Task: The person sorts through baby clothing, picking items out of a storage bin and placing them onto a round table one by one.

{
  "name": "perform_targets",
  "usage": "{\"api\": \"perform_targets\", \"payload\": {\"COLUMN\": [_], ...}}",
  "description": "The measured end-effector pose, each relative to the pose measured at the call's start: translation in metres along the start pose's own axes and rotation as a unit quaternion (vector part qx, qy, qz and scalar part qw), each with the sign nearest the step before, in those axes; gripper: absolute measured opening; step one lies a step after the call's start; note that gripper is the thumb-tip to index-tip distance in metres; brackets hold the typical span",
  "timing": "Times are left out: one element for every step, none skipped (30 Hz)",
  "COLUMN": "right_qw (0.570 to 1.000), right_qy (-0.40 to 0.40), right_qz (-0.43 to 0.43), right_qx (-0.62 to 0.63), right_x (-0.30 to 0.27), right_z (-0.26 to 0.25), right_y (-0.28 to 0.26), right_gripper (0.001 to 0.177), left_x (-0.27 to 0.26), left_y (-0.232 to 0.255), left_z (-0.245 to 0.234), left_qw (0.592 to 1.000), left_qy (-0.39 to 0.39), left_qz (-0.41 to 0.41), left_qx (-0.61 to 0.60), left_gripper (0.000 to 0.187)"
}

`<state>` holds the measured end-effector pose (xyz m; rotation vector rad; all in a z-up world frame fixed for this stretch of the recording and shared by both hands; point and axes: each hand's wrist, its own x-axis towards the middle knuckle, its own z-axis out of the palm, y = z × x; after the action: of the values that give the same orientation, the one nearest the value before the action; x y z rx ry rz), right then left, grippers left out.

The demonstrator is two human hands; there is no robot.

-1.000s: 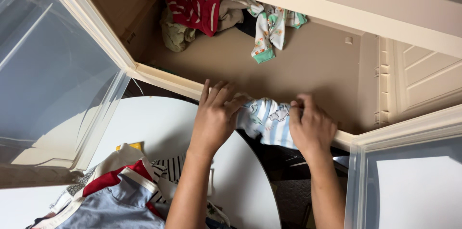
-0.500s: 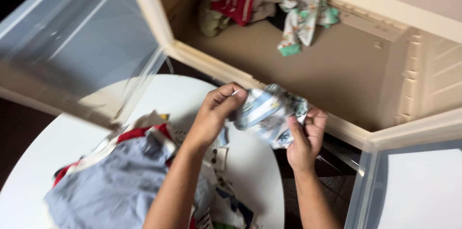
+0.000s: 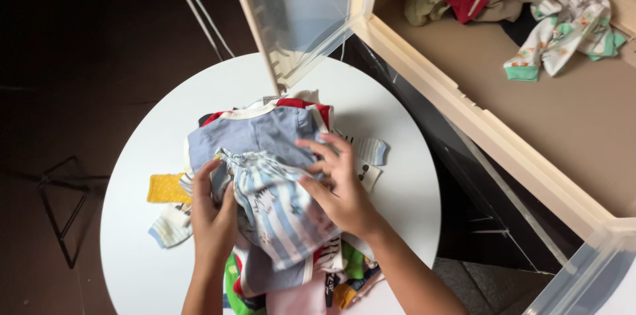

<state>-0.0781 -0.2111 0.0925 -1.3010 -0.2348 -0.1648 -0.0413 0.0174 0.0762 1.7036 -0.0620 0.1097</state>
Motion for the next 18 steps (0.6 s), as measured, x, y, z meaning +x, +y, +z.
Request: {"api": "perform_targets", "payload": {"right_qw": [0.990, 0.990, 0.977, 0.955, 0.954, 0.951, 0.945, 0.943, 0.919, 0.887, 0.861, 0.831, 0.796, 0.757, 0.753, 0.716, 0.676, 0.672], "right_qy": [0.008, 0.007, 0.025, 0.046, 0.048, 0.076, 0.103, 0.110, 0.131, 0.150, 0.187, 0.221, 0.239, 0.255, 0.259, 0.275, 0.290, 0.294], "right_qz": [0.021, 0.020, -0.028, -0.077, -0.080, -0.041, -0.001, 0.000, -0.072, -0.141, -0.127, -0.112, -0.139, -0.165, -0.163, -0.164, -0.164, -0.162], "right_qx": [-0.137, -0.138, -0.210, -0.282, -0.285, -0.298, -0.310, -0.313, -0.364, -0.413, -0.456, -0.498, -0.539, -0.578, -0.583, -0.621, -0.657, -0.661], "right_x": [0.005, 0.004, 0.001, 0.000, 0.000, -0.007, -0.014, -0.018, -0.022, -0.027, -0.031, -0.035, -0.038, -0.041, -0.042, -0.044, -0.046, -0.050], "right_z": [0.003, 0.001, -0.003, -0.011, -0.024, -0.039, -0.054, -0.070, -0.086, -0.102, -0.118, -0.134, -0.146, -0.159, -0.173, -0.187, -0.201, -0.213], "right_y": [0.008, 0.013, 0.018, 0.021, 0.022, 0.021, 0.017, 0.011, 0.001, -0.010, -0.023, -0.036, -0.047, -0.057, -0.065, -0.073, -0.080, -0.085], "right_gripper": [0.062, 0.062, 0.050, 0.039, 0.039, 0.028, 0.019, 0.019, 0.019, 0.018, 0.018, 0.017, 0.018, 0.019, 0.019, 0.017, 0.016, 0.016], "left_x": [-0.003, -0.003, -0.003, -0.001, 0.000, -0.002, 0.000, 0.006, 0.013, 0.020, 0.028, 0.036, 0.045, 0.054, 0.064, 0.074, 0.082, 0.088], "left_y": [-0.006, -0.010, -0.011, -0.009, -0.004, 0.001, 0.008, 0.015, 0.024, 0.033, 0.041, 0.049, 0.056, 0.062, 0.067, 0.071, 0.072, 0.072], "left_z": [-0.004, -0.005, -0.004, -0.001, 0.005, 0.012, 0.021, 0.033, 0.046, 0.062, 0.080, 0.101, 0.124, 0.149, 0.173, 0.199, 0.229, 0.261], "left_qw": [1.000, 0.980, 0.923, 0.923, 0.905, 0.886, 0.887, 0.881, 0.873, 0.875, 0.878, 0.875, 0.865, 0.852, 0.836, 0.818, 0.815, 0.810], "left_qy": [0.004, 0.024, 0.043, 0.042, 0.066, 0.084, 0.076, 0.066, 0.056, 0.049, -0.015, -0.076, -0.126, -0.175, -0.221, -0.265, -0.277, -0.290], "left_qz": [-0.001, 0.083, 0.163, 0.167, 0.192, 0.213, 0.213, 0.261, 0.307, 0.310, 0.349, 0.386, 0.416, 0.444, 0.460, 0.474, 0.479, 0.483], "left_qx": [0.000, 0.177, 0.347, 0.344, 0.373, 0.404, 0.403, 0.389, 0.374, 0.370, 0.328, 0.282, 0.250, 0.216, 0.203, 0.189, 0.174, 0.160], "left_gripper": [0.047, 0.050, 0.054, 0.054, 0.052, 0.050, 0.050, 0.043, 0.037, 0.037, 0.036, 0.037, 0.033, 0.029, 0.032, 0.036, 0.035, 0.034]}}
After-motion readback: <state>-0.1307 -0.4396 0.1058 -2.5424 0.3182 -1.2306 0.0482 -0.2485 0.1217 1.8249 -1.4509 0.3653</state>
